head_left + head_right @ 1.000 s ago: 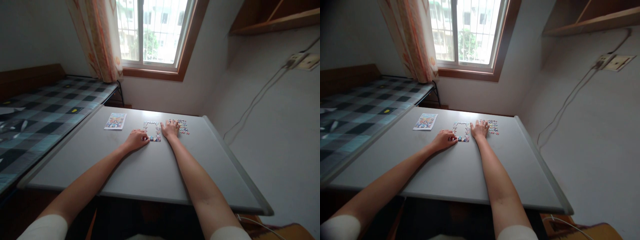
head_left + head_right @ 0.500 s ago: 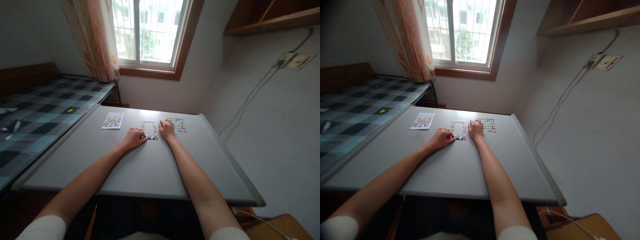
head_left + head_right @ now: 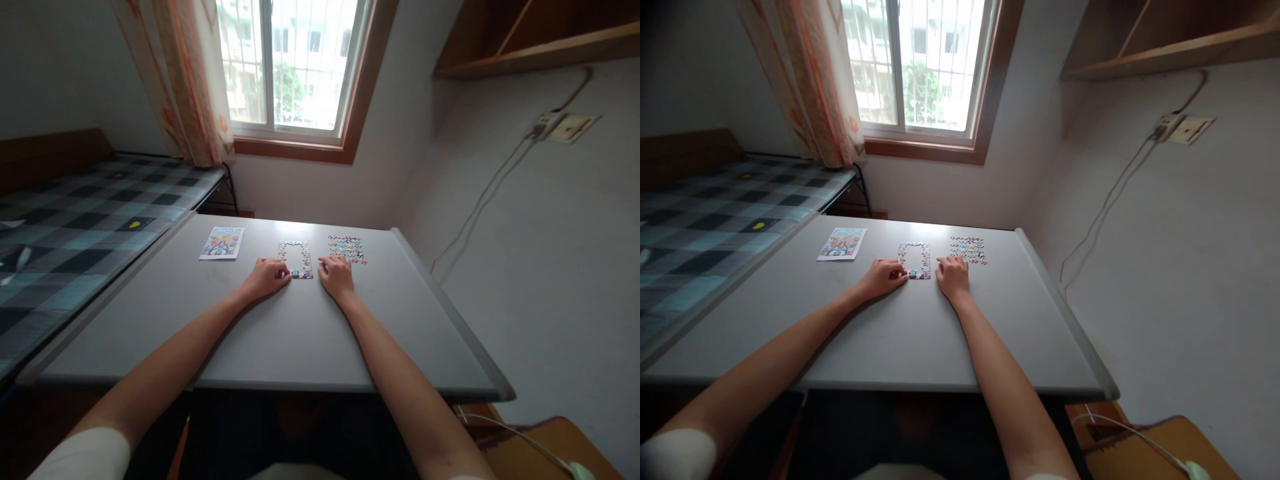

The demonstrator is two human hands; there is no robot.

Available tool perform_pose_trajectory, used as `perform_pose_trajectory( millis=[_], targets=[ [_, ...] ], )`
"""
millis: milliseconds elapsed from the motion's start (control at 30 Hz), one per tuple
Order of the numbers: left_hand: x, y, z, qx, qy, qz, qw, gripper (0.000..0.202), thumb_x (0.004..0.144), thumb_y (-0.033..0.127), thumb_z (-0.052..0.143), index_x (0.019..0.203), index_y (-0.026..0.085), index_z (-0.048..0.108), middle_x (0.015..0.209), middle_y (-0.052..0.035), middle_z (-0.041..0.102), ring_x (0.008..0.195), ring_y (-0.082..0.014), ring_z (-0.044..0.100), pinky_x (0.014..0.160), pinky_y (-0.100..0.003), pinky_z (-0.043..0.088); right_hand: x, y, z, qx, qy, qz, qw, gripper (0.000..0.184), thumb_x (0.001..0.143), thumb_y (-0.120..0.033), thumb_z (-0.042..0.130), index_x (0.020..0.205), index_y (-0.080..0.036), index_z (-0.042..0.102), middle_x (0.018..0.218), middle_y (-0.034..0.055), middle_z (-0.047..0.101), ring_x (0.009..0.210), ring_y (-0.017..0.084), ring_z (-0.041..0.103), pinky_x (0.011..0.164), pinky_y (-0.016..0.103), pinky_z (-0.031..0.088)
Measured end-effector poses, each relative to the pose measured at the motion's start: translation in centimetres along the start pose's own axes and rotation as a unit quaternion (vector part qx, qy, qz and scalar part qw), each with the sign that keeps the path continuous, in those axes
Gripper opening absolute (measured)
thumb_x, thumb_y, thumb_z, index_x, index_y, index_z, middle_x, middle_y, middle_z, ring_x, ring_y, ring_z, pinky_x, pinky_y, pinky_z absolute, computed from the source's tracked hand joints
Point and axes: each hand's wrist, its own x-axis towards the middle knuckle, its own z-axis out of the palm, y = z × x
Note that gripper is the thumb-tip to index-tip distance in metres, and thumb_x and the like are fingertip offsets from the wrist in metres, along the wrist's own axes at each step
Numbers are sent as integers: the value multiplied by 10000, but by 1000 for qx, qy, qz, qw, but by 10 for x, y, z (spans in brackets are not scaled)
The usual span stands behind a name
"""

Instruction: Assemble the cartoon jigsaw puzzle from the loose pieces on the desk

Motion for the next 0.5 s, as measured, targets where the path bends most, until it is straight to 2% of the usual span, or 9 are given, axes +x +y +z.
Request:
perform_pose_trajectory(
  millis=[167, 300, 400, 500],
  targets=[
    [-1, -4, 5, -3, 6, 26, 1000, 172, 842, 300, 584, 813, 199, 720, 746, -15, 634, 701, -136, 553, 701, -271, 376, -1, 6, -5, 12, -7, 70, 997, 334, 847, -205, 496, 1131, -210, 671, 1014, 73, 656, 990, 237, 513, 887, 360, 354],
    [0, -8, 8, -3, 36, 36, 999, 161, 838, 280, 592, 834, 218, 741, 820, -36, 653, 787, -158, 575, 760, -291, 402, -3, 12, -12, 10, -28, 111, 993, 363, 850, -321, 541, 1182, -222, 649, 1051, 94, 615, 1030, 257, 498, 872, 364, 371],
    [0, -8, 8, -9, 41, 31, 999, 168, 841, 264, 586, 850, 210, 745, 800, -36, 655, 743, -145, 568, 742, -282, 407, -6, 13, -16, 5, -59, 123, 991, 345, 837, -387, 571, 1127, -232, 676, 1089, 104, 590, 1067, 276, 481, 865, 376, 377],
    [0, -8, 7, 4, 41, 18, 999, 172, 842, 261, 582, 842, 201, 743, 746, -27, 639, 685, -133, 551, 707, -270, 396, -6, 12, -17, 8, -72, 125, 989, 281, 836, -380, 580, 1050, -239, 694, 1063, 89, 592, 1044, 262, 498, 864, 374, 376]
  ],
)
